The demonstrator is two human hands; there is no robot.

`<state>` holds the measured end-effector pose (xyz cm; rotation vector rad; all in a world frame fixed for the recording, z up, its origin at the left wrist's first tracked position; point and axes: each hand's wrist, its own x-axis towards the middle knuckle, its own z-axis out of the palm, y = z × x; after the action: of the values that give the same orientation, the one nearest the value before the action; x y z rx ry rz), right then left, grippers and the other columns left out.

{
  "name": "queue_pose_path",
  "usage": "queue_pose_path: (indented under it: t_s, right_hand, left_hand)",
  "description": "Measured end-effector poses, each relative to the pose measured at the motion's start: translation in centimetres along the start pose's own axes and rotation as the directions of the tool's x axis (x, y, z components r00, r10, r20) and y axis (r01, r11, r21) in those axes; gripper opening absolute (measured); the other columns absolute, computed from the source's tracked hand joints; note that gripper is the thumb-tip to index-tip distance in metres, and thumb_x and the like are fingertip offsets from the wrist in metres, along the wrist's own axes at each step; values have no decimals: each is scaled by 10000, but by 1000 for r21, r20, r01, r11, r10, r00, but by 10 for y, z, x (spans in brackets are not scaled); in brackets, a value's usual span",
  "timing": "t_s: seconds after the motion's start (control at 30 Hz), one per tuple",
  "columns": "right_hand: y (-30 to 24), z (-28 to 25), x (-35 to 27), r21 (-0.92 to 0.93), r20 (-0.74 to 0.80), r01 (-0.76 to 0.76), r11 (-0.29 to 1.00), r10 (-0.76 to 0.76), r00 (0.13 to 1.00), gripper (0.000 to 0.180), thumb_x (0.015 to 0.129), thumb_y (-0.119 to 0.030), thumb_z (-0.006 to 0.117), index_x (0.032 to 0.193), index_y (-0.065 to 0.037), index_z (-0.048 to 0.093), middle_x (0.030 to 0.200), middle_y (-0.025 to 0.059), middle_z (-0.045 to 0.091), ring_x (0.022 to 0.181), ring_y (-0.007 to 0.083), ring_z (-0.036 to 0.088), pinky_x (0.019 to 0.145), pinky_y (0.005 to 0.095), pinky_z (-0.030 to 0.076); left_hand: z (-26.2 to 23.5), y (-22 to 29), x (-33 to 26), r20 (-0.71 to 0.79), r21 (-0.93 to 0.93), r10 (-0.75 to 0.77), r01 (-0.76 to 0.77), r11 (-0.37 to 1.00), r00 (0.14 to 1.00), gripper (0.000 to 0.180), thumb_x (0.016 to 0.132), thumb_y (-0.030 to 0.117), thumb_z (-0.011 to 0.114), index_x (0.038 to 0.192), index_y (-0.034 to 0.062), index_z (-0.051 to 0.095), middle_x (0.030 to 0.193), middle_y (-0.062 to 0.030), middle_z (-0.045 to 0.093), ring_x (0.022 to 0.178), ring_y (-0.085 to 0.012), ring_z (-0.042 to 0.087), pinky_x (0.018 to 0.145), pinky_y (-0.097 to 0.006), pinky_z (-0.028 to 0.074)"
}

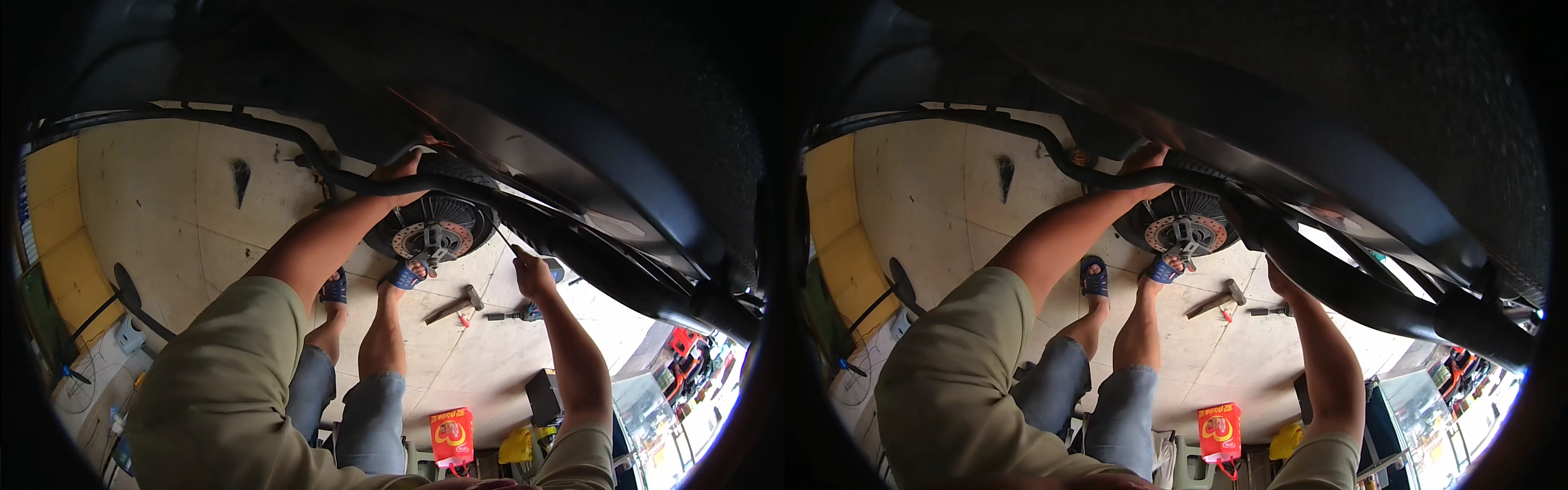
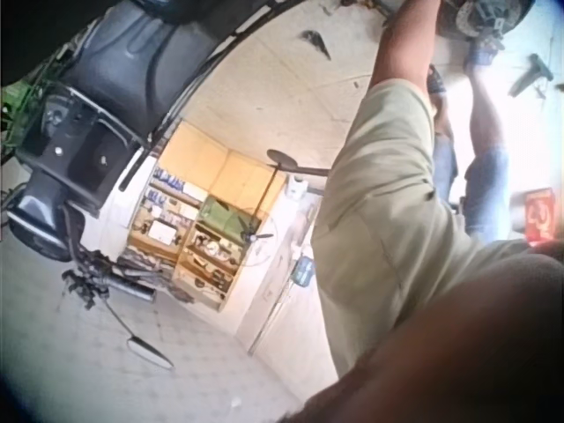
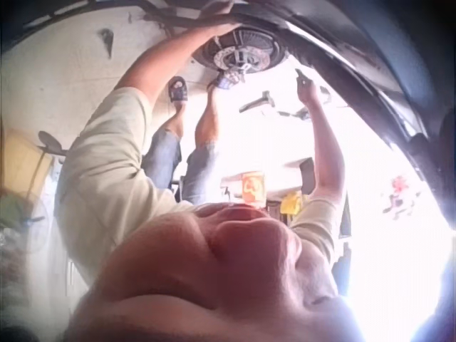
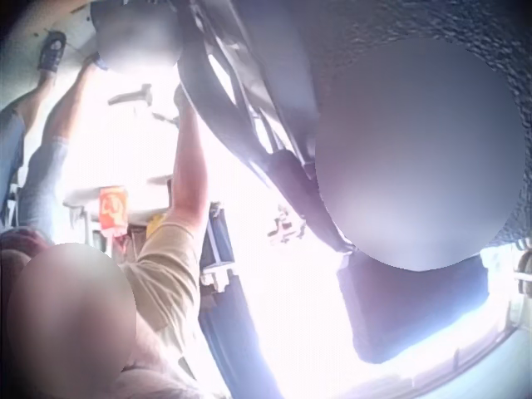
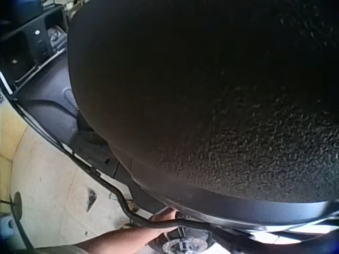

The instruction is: The person installs a tire onto a vehicle wheel hub. They position the tire, use a hammer to tap it into place, and then use a wrench to tighten the lug nuts.

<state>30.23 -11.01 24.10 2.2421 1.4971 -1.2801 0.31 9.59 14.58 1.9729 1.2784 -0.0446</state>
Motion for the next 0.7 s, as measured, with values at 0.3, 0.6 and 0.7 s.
queue_pose_path:
  t_s: [0.3, 0.6, 0.7]
  right_hand:
    - [0, -12, -13, -147, -18, -36, 988, 34, 999, 326, 969, -285, 493, 1262, -178, 583, 1056, 246, 646, 988, 438, 610, 832, 465, 486]
    - [-63, -47, -48, -269, -90, -43, 962, 19, 996, 222, 967, -253, 483, 955, -53, 580, 852, 230, 656, 816, 431, 632, 721, 510, 494]
    - [-76, -53, -58, -328, -152, -11, 944, -41, 987, 207, 970, -241, 476, 941, -68, 586, 813, 204, 661, 771, 405, 645, 685, 496, 506]
  left_hand:
    - [-23, 6, -5, -65, -33, 141, -143, 989, 988, 767, 795, 498, 696, 1267, -71, 493, 1292, -219, 541, 1213, -343, 517, 1041, -423, 416]
    - [-6, -12, 9, -171, -21, 328, -337, 941, 929, 725, 798, 325, 720, 1384, 39, 403, 1404, -241, 430, 1312, -387, 411, 1100, -433, 363]
    - [-8, -8, 10, -168, -73, 364, -379, 922, 916, 720, 801, 321, 718, 1384, 36, 407, 1400, -237, 439, 1315, -387, 411, 1101, -441, 359]
